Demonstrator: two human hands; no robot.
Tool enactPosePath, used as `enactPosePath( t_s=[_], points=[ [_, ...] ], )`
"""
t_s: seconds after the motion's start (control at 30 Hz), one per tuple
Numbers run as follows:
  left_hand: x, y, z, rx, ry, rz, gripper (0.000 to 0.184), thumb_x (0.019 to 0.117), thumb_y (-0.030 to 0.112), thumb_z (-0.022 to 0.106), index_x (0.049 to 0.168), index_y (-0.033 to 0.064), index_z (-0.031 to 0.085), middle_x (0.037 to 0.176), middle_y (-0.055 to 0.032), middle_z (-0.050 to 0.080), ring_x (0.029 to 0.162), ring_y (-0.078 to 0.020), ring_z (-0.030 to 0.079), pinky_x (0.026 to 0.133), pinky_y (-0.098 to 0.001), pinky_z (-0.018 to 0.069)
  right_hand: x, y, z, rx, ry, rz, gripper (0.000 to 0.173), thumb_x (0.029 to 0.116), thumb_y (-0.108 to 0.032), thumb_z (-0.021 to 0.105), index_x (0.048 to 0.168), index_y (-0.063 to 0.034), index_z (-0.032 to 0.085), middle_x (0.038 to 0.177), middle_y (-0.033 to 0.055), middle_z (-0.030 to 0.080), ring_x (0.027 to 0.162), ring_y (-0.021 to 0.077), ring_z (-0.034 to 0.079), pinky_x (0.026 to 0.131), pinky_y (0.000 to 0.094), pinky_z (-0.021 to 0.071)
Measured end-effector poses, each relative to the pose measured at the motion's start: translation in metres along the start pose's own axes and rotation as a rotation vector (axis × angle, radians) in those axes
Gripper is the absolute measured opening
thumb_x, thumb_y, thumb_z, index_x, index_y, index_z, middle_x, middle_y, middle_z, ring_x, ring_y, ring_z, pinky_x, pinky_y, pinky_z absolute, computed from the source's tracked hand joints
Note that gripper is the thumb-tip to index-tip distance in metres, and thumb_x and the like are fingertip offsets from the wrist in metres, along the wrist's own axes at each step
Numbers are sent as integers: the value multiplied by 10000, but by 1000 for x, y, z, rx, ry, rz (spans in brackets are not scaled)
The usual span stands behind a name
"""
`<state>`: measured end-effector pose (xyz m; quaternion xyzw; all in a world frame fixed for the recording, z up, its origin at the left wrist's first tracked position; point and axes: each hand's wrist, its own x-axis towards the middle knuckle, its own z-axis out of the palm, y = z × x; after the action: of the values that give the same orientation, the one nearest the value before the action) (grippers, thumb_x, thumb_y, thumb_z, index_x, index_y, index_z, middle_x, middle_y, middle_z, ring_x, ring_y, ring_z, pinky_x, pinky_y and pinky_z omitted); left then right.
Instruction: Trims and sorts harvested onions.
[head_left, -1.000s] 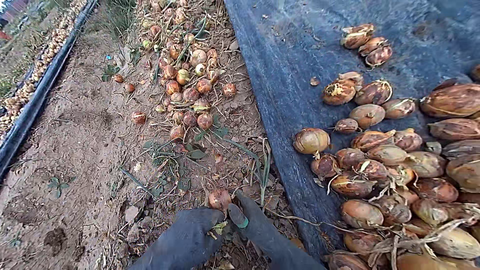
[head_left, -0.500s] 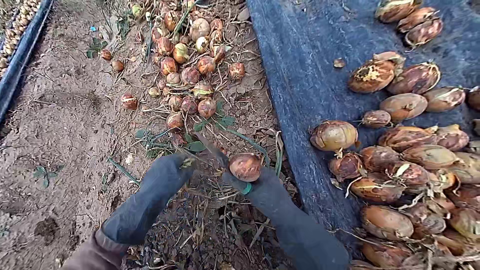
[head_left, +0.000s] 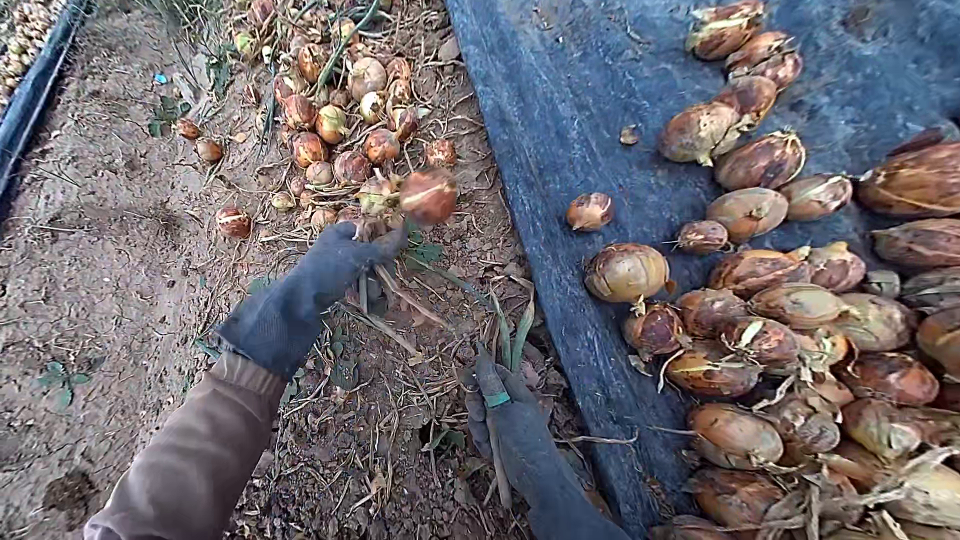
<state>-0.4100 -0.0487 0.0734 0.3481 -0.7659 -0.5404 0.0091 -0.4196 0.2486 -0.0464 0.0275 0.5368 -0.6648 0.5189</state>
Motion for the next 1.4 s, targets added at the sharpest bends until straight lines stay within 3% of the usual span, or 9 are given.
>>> enactPosePath(
  t_s=[0.13, 0.33, 0.4, 0.57, 0.77, 0.97, 1.13, 1.27, 1.4],
  points=[
    [48, 16, 13, 1065, 134, 38, 547, 861, 132, 697, 1340, 392, 649, 1238, -71, 702, 1066, -340, 695, 819, -669, 559, -11, 2, 14, -7, 0, 25, 455, 1040, -485, 544, 1240, -79, 590, 720, 90, 568, 457, 174, 513, 379, 294, 469],
    [65, -13, 15, 1221, 110, -220, 471, 830, 257, 753, 1255, 114, 607, 1017, -217, 702, 951, -448, 694, 760, -689, 550, -30, -6, -16, -22, -203, 61, 643, 984, -537, 616, 1467, -135, 476, 895, 113, 646, 511, 178, 570, 417, 289, 507],
    [56, -21, 15, 1166, 111, -273, 303, 895, 366, 707, 1030, 94, 697, 945, -189, 706, 910, -404, 698, 752, -665, 551, -28, -2, -18, -6, -163, 62, 575, 1008, -505, 597, 1420, -114, 507, 867, 125, 643, 516, 192, 579, 429, 300, 518],
    [-29, -16, 36, 257, -71, -201, 263, 1017, 321, 654, 1186, 122, 689, 766, -101, 705, 614, -217, 670, 589, -405, 592, -9, -1, -1, -15, -219, 81, 593, 1003, -568, 557, 1374, -108, 511, 981, 115, 681, 540, 171, 588, 445, 270, 502],
    [-113, 0, 79, 728, -382, -254, 200, 908, 314, 721, 1105, 276, 727, 1005, 59, 717, 867, -113, 683, 777, -439, 583, 21, -20, 18, -210, 33, -248, 500, 986, -618, 522, 1166, -184, 690, 684, 60, 597, 476, 186, 535, 425, 340, 486],
    [-45, -21, 25, 954, 124, 35, 199, 908, 223, 718, 1104, 237, 754, 1114, -8, 729, 1061, -222, 690, 885, -556, 576, 27, -77, -11, -752, 396, -378, 615, 911, -577, 693, 1371, -179, 608, 1259, 82, 652, 1087, 240, 650, 904, 527, 550],
    [65, -39, -45, 930, 284, -117, 347, 967, 279, 623, 1304, 236, 689, 1259, -115, 700, 1187, -342, 653, 966, -661, 505, 5, -82, -61, -954, 582, -467, 422, 931, -377, 712, 1327, -252, 638, 1251, 64, 652, 1083, 266, 644, 860, 572, 540],
    [69, -58, -47, 472, 147, -287, 567, 882, 492, 769, 1346, 195, 638, 1143, -119, 725, 1000, -272, 715, 861, -546, 590, 14, -68, -69, -1066, 719, -441, 268, 867, -377, 717, 890, -111, 703, 817, 100, 683, 790, 259, 682, 693, 516, 533],
    [7, -70, -26, 445, 27, -250, 684, 750, 373, 906, 1333, 165, 615, 1182, -72, 723, 1065, -217, 705, 897, -494, 603, 21, -72, -50, -1075, 593, -345, 379, 959, -370, 668, 1180, -62, 682, 1065, 142, 699, 995, 285, 681, 863, 532, 556]
  ],
)
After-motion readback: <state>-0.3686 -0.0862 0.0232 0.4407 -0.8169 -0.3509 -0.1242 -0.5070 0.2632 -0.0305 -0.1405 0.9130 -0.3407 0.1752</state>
